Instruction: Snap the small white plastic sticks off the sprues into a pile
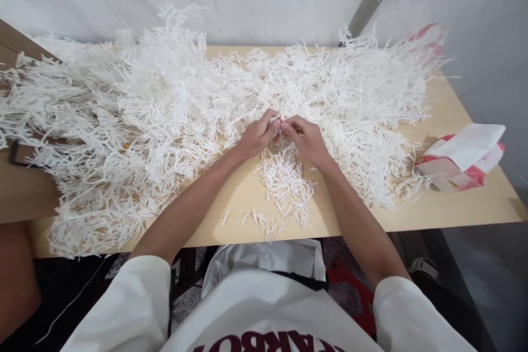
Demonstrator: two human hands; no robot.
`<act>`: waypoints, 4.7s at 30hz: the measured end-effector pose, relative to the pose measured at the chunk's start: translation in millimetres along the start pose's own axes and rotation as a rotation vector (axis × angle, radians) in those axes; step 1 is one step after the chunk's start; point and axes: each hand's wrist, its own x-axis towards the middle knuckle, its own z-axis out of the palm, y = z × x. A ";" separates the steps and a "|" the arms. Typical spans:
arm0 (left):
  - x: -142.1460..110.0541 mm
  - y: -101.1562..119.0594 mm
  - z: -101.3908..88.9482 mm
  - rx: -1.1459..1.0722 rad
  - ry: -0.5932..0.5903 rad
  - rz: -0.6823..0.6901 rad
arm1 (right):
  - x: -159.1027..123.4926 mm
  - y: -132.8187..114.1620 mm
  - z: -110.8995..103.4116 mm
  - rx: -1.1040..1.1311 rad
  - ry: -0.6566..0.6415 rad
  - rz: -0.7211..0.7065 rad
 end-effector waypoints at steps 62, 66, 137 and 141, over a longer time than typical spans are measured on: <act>5.9 0.2 4.5 0.019 0.157 0.099 | -3.2 0.6 9.2 -0.061 0.204 0.059; 5.5 -0.2 5.1 0.070 0.163 0.062 | -3.4 -2.8 8.5 -0.050 0.160 0.060; 7.1 -3.0 1.0 0.191 0.047 0.037 | -1.5 8.0 -3.1 -0.628 0.043 -0.346; 5.0 -4.5 4.0 0.336 -0.019 0.074 | -0.5 10.7 -6.6 -0.694 -0.022 -0.372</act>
